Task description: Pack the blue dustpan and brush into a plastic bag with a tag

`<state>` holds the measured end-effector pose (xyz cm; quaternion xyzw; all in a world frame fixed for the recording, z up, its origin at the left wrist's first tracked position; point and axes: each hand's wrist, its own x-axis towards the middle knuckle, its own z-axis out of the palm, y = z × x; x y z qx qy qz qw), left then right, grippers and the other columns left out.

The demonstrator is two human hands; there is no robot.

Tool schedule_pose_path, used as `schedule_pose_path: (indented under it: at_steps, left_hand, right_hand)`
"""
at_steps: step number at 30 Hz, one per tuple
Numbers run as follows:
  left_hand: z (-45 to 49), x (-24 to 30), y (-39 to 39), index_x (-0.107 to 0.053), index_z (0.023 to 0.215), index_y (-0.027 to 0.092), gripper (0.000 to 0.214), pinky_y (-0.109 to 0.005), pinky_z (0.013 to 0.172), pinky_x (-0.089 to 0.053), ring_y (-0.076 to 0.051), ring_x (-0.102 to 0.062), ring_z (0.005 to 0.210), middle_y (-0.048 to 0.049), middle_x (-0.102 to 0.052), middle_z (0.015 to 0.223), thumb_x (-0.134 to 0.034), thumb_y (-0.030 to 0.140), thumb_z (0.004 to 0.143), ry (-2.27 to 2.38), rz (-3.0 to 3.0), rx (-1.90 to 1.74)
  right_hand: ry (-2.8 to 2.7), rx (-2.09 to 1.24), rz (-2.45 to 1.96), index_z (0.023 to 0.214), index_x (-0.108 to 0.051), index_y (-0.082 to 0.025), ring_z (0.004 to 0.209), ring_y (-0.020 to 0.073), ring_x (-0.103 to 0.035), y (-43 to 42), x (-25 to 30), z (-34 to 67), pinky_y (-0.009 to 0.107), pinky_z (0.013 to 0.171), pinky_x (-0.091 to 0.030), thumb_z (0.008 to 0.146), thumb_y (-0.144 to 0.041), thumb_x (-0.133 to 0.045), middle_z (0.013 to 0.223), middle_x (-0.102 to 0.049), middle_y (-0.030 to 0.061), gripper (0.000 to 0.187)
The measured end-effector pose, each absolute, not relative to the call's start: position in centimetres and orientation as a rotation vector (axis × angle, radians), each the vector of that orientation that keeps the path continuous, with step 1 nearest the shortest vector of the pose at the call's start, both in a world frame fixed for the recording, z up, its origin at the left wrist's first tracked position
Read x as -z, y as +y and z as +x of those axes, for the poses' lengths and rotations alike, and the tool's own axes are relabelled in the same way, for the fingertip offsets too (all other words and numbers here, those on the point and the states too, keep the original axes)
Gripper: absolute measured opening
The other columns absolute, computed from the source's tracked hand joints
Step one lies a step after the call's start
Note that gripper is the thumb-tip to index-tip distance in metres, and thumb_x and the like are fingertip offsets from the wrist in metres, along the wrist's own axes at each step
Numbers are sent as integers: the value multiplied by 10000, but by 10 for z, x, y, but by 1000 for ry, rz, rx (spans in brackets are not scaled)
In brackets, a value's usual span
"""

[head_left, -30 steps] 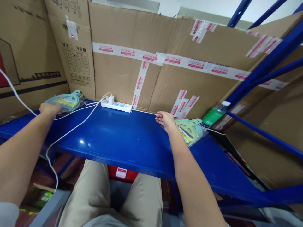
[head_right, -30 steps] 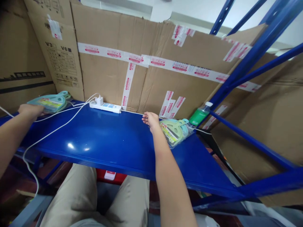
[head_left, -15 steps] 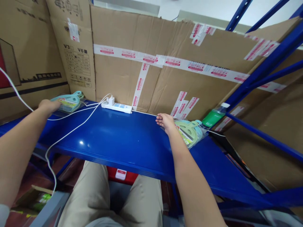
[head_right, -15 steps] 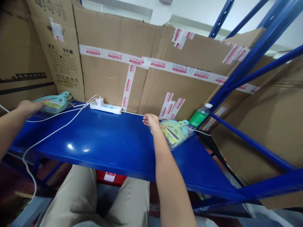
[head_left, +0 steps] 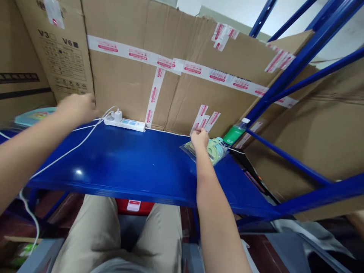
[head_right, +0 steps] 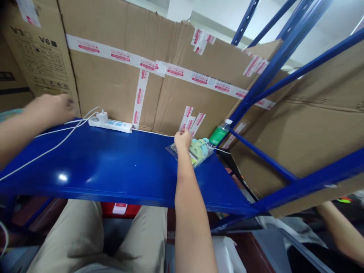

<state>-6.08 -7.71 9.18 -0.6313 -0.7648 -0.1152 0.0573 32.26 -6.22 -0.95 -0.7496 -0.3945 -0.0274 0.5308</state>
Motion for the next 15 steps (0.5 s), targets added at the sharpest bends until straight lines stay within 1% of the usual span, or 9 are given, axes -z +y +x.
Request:
schedule_pose_path:
  at_steps: [2, 4, 5, 6, 7, 8, 10, 12, 15]
  left_hand:
    - [-12, -84, -78, -657, 1381, 132, 457, -492, 1038, -542, -392, -686, 1281, -202, -743, 1333, -452, 335, 1028, -2010, -2114, 495]
    - [31, -64, -71, -673, 1361, 170, 430, -495, 1057, -514, -365, -684, 1262, -170, -765, 1284, -508, 309, 990, -1744, -2271, 618]
    - [48, -51, -65, -679, 1340, 164, 418, -508, 1092, -479, -368, -653, 1303, -178, -754, 1307, -537, 274, 963, -1586, -2311, 698]
    - [62, -37, -59, -683, 1326, 148, 416, -514, 1109, -454, -378, -621, 1343, -207, -733, 1343, -554, 238, 941, -1460, -2346, 750]
    - [73, -22, -53, -689, 1307, 126, 412, -512, 1096, -452, -388, -614, 1347, -239, -724, 1346, -554, 194, 924, -1399, -2379, 765]
    - [80, -9, -46, -699, 1280, 101, 402, -511, 1066, -463, -398, -632, 1318, -264, -736, 1300, -540, 161, 915, -1383, -2417, 744]
    - [84, 12, -35, -743, 1188, 97, 362, -494, 994, -484, -396, -698, 1191, -259, -783, 1141, -498, 133, 924, -1401, -2519, 604]
    - [78, 23, -28, -790, 1074, 122, 354, -462, 926, -497, -377, -737, 1065, -225, -799, 986, -458, 157, 957, -1444, -2592, 484]
    - [67, 25, -23, -823, 990, 146, 393, -422, 871, -505, -352, -748, 998, -190, -781, 889, -438, 225, 989, -1590, -2556, 554]
  right_hand:
    - [-888, 202, -1912, 1008, -694, -189, 1214, 340, -657, -72, 7, 338, 475, 1060, -514, 818, -140, -617, 1145, -734, 170, 211]
    - [-799, 256, -2055, 1105, -677, -186, 1288, 367, -619, -82, 7, 353, 506, 1065, -508, 846, -164, -637, 1237, -695, 208, 263]
    - [-757, 232, -2142, 1133, -663, -189, 1296, 369, -617, -86, 8, 361, 509, 1057, -512, 857, -186, -655, 1253, -685, 220, 275]
    - [-726, 187, -2229, 1145, -652, -192, 1293, 370, -625, -88, 10, 368, 511, 1049, -517, 860, -202, -678, 1250, -684, 229, 287]
    - [-704, 135, -2302, 1145, -642, -198, 1283, 370, -637, -88, 12, 374, 515, 1044, -519, 854, -208, -702, 1230, -692, 230, 298]
    - [-692, 88, -2354, 1132, -636, -208, 1274, 368, -648, -87, 15, 379, 523, 1046, -518, 843, -206, -724, 1199, -707, 224, 303]
    - [-689, 45, -2400, 1083, -629, -233, 1272, 369, -656, -83, 20, 385, 553, 1070, -501, 822, -191, -747, 1129, -733, 198, 290]
    - [-692, 50, -2405, 1044, -625, -249, 1294, 374, -644, -78, 26, 389, 592, 1101, -473, 817, -193, -750, 1091, -743, 179, 265]
    - [-691, 20, -2382, 1076, -618, -250, 1331, 387, -614, -75, 32, 395, 645, 1146, -411, 826, -197, -723, 1104, -734, 176, 277]
